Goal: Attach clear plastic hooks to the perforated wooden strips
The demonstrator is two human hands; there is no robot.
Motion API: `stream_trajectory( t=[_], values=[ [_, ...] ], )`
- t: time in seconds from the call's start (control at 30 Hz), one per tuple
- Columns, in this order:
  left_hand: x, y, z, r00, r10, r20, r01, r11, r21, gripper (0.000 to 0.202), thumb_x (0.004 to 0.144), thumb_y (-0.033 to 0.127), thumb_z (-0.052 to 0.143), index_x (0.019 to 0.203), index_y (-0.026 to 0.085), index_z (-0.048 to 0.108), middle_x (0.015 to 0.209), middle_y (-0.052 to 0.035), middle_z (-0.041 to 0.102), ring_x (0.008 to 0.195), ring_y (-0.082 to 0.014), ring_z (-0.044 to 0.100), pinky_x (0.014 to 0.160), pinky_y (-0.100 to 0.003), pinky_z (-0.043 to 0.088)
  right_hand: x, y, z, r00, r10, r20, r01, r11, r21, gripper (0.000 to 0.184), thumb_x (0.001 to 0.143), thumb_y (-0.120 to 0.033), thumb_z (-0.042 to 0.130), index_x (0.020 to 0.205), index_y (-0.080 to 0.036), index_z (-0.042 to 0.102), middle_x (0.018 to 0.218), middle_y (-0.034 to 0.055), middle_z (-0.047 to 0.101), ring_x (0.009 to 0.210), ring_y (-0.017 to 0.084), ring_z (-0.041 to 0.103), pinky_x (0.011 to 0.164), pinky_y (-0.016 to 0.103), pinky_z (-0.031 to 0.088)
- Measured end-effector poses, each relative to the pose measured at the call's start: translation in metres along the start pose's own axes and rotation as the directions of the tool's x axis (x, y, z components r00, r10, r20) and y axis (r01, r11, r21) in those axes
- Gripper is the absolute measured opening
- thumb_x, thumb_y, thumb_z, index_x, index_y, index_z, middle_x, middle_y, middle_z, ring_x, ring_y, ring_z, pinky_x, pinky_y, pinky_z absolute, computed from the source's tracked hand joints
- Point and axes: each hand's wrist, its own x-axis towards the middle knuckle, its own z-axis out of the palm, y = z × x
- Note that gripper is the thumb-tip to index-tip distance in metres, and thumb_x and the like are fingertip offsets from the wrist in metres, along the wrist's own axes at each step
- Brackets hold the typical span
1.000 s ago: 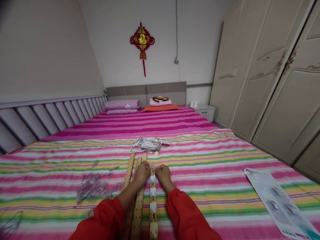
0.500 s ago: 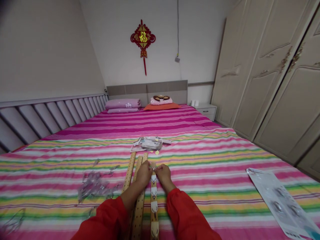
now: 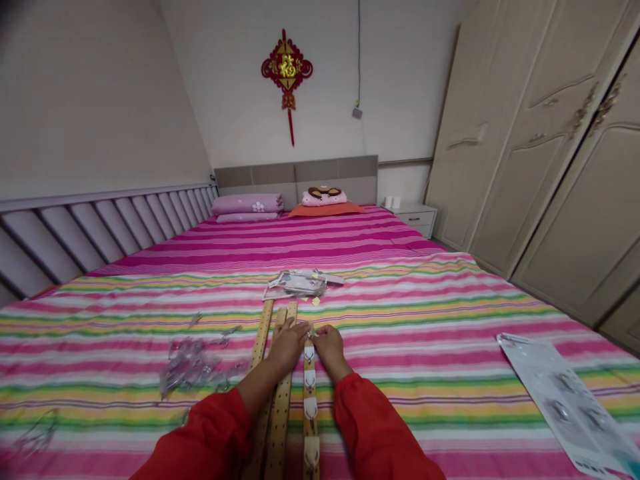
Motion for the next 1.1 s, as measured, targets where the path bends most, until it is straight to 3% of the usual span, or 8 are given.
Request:
stream_trajectory(
  t=[0.13,0.27,0.47,0.8,1.1],
  values=[
    [0.0,-0.004,0.003,1.0,0.021,0.016,-0.021,0.999,0.031,0.037,0.091,0.028,0.04,0.122,0.032,0.059,0.133,0.0016,0.056,0.135,-0.0283,0.03,0.111,-0.054,0.016,-0.002,-0.002,-0.001,0.995,-0.071,0.067,0.075,0.995,-0.06,0.034,0.068,-0.024,0.057,0.098,-0.017,0.071,0.069,0.0011,0.071,0.059,0.017,0.06,0.057,0.027,0.048],
    [0.0,-0.004,0.006,1.0,0.017,0.006,-0.017,0.999,0.028,0.037,0.091,0.027,0.039,0.12,0.031,0.06,0.133,0.0015,0.057,0.136,-0.0273,0.029,0.112,-0.055,0.012,-0.009,-0.008,-0.005,0.981,-0.155,0.118,0.172,0.974,-0.149,0.038,0.076,-0.021,0.048,0.106,-0.02,0.071,0.096,0.0058,0.072,0.089,0.021,0.063,0.081,0.031,0.047],
    [0.002,-0.005,0.008,1.0,0.001,-0.011,0.0,1.0,0.018,0.035,0.09,0.028,0.042,0.119,0.032,0.061,0.129,0.0021,0.06,0.135,-0.0277,0.031,0.112,-0.054,0.011,-0.014,-0.01,-0.006,0.969,-0.172,0.179,0.215,0.941,-0.262,0.042,0.084,-0.024,0.041,0.118,-0.02,0.065,0.097,0.0098,0.07,0.097,0.024,0.06,0.088,0.035,0.043],
    [0.007,-0.008,0.007,0.999,-0.049,-0.011,0.049,0.999,-0.01,0.029,0.086,0.031,0.049,0.11,0.034,0.066,0.126,0.0034,0.062,0.134,-0.027,0.033,0.111,-0.053,0.011,0.0,-0.004,-0.006,0.941,-0.213,0.262,0.249,0.961,-0.115,0.037,0.079,-0.022,0.046,0.105,-0.022,0.072,0.104,0.0044,0.074,0.1,0.023,0.064,0.092,0.035,0.046],
    [0.005,-0.004,0.0,0.996,-0.076,0.043,0.078,0.996,-0.039,0.028,0.084,0.029,0.052,0.109,0.034,0.066,0.125,0.0032,0.063,0.136,-0.0251,0.03,0.111,-0.055,0.011,0.004,0.001,-0.005,0.963,-0.143,0.227,0.139,0.99,0.03,0.036,0.068,-0.021,0.057,0.101,-0.022,0.073,0.105,0.0026,0.074,0.099,0.023,0.065,0.09,0.035,0.048]
  ],
)
